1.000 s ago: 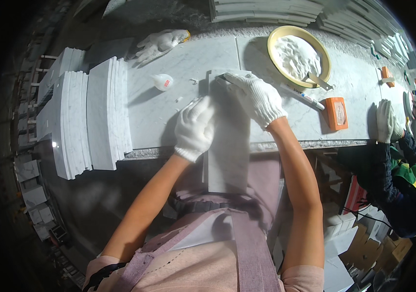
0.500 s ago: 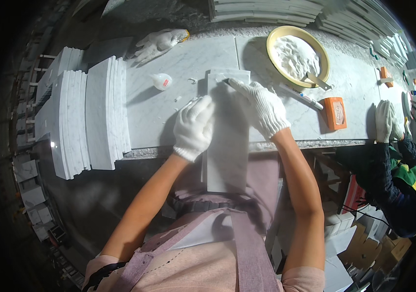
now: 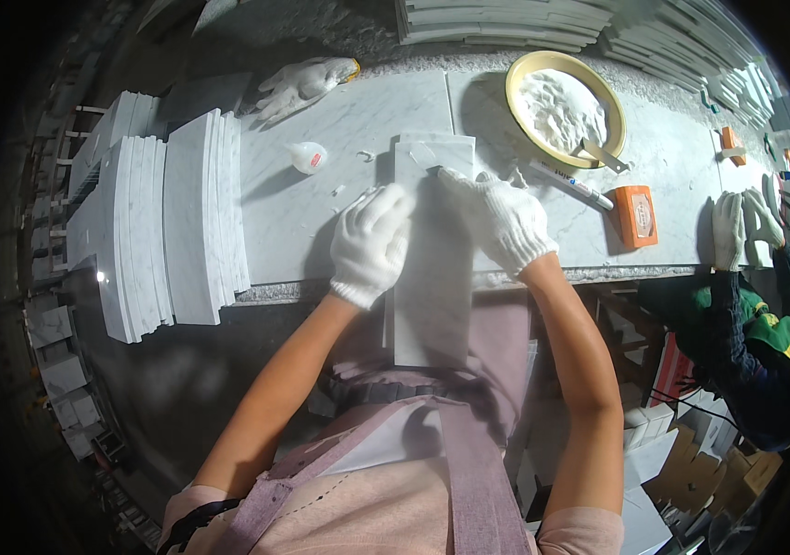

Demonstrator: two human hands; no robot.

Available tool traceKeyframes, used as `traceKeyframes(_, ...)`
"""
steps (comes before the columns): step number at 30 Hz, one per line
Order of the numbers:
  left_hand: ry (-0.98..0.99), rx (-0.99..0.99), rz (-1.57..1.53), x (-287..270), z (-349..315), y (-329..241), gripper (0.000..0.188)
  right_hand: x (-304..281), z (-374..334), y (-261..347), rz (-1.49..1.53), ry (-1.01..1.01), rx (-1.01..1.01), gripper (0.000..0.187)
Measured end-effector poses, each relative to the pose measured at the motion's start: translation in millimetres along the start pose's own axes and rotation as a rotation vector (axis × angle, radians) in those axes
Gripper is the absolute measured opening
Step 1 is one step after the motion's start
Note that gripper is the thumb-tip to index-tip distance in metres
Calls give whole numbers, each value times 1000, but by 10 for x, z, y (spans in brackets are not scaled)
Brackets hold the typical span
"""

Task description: The person uses a utility knife to scrape and smooth the edges of a white rectangular tile, then marks it with a marker. They wipe the tile with a cloth and place it on a stack. The process is repeated with another tile.

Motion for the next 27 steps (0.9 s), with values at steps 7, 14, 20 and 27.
traceKeyframes(7,-49,-8,29,-47,-12,-60,30,6,375,22,83,-239,-77,44)
traceKeyframes(14,-42,0,4,-31,3,-47,32,-54,201,72,-120,81,7,42)
traceKeyframes(20,-39,8,-12,-48,-8,-49,29,-180,-69,111,95,-92,42,41)
traceKeyframes(27,107,-255,-271,134,-76,40,31,310,-309,540,427,-791,-128,46)
Point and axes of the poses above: each hand's wrist, its own z-axis towards the middle knuckle, its own x-axis out of the palm, y = z × x, the point moved 1 cm from there along z, towards the middle knuckle, and after that the axes turned 15 degrees about -x, right-handed, at the moved point
